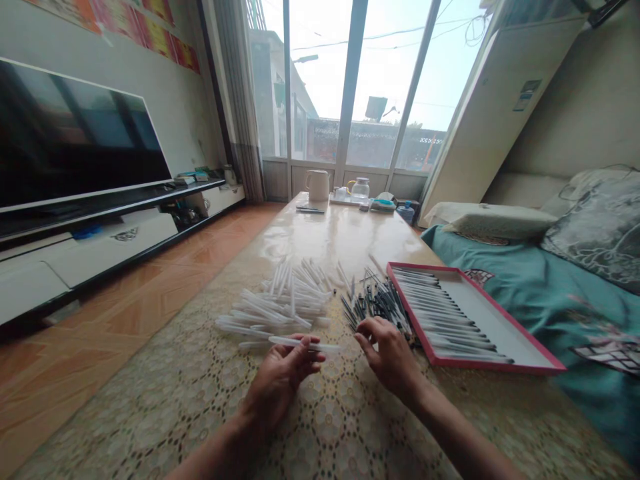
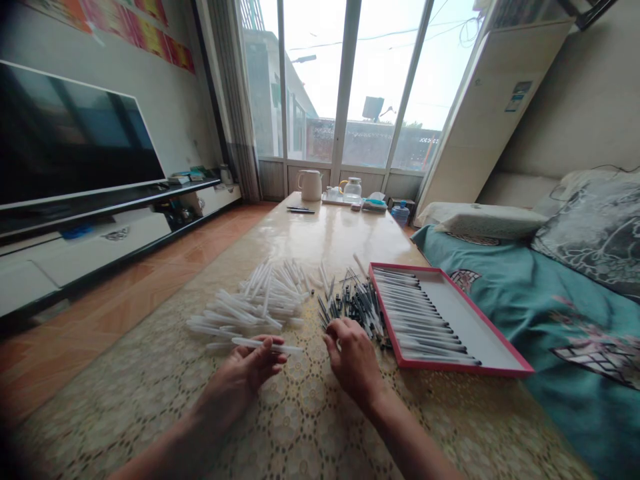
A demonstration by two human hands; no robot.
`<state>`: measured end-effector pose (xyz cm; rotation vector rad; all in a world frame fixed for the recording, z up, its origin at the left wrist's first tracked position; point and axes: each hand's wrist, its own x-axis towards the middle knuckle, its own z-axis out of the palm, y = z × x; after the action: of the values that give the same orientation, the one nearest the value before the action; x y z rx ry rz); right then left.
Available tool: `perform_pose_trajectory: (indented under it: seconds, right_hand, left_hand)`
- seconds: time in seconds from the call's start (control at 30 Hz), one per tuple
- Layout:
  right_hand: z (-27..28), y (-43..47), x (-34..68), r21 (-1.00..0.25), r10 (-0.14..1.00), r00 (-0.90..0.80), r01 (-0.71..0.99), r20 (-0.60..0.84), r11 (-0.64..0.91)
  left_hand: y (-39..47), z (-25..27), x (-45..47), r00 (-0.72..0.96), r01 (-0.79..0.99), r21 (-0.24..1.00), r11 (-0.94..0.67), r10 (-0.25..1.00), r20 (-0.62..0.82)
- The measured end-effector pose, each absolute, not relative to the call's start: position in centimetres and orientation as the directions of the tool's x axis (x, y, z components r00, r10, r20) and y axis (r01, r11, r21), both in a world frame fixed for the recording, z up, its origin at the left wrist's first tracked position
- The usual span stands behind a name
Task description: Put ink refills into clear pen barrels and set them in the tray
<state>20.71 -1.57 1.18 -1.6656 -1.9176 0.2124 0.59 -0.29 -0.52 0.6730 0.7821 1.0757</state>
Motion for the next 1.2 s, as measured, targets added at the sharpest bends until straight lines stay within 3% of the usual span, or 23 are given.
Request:
perform_pose_trajectory:
  seconds: [0.07,0.17,0.33,0.47,0.57,0.7,0.83,0.97,1.2]
  right_hand:
    - [0.9,-1.1,21.2,-0.303,0.95,-0.038,0.943,0.31,0.137]
    - [0.6,-1.1,21.2,-0.144,0.959,-0.039,0.986,0.281,0.082]
    - [0.3,-1.8,20.5,0.009,0.968,-0.019,1.0,0.248,0.017]
    - [0.2,-1.9,20.4,0.05,0.966,-0.016,0.999,0.259,0.003]
    - [0.2,-2.0,20.8,0.006,0.945,-0.048,0.999,0.323,0.048]
    - [0.7,-2.4,21.2,-0.205,0.888,-0.109,0.954,0.446,0.22]
    - [1.1,-3.0,20.6,-0.372,0.864,-0.152,0.857,0.48,0.357]
    - [1.4,-3.5,19.9,-0.415,0.843,-0.18,0.806,0.507,0.421]
    - [1.6,-3.8,19.4,-0.376,0.841,-0.25,0.808,0.479,0.454]
  left_hand:
    - [-0.3,-0.4,0.6,0.242,-0.524,0.787,0.326,0.943,-0.229]
    - [-0.4,-0.2,0.6,0.239,-0.522,0.787,0.33,0.942,-0.236]
    - [-0.5,-0.1,0.6,0.235,-0.525,0.791,0.315,0.947,-0.221]
    - [-0.4,0.0,0.5,0.211,-0.535,0.792,0.293,0.955,-0.211]
    - [-0.4,0.1,0.3,0.172,-0.55,0.789,0.272,0.962,-0.211]
    - [-0.1,0.2,0.2,0.133,-0.569,0.782,0.254,0.967,-0.218]
    - [0.2,0.0,0.1,0.096,-0.593,0.766,0.249,0.966,-0.24]
    - [0.3,-0.2,-0.1,0.057,-0.612,0.758,0.227,0.968,-0.244]
    - [0.1,0.1,0.0,0.089,-0.591,0.769,0.244,0.967,-0.238]
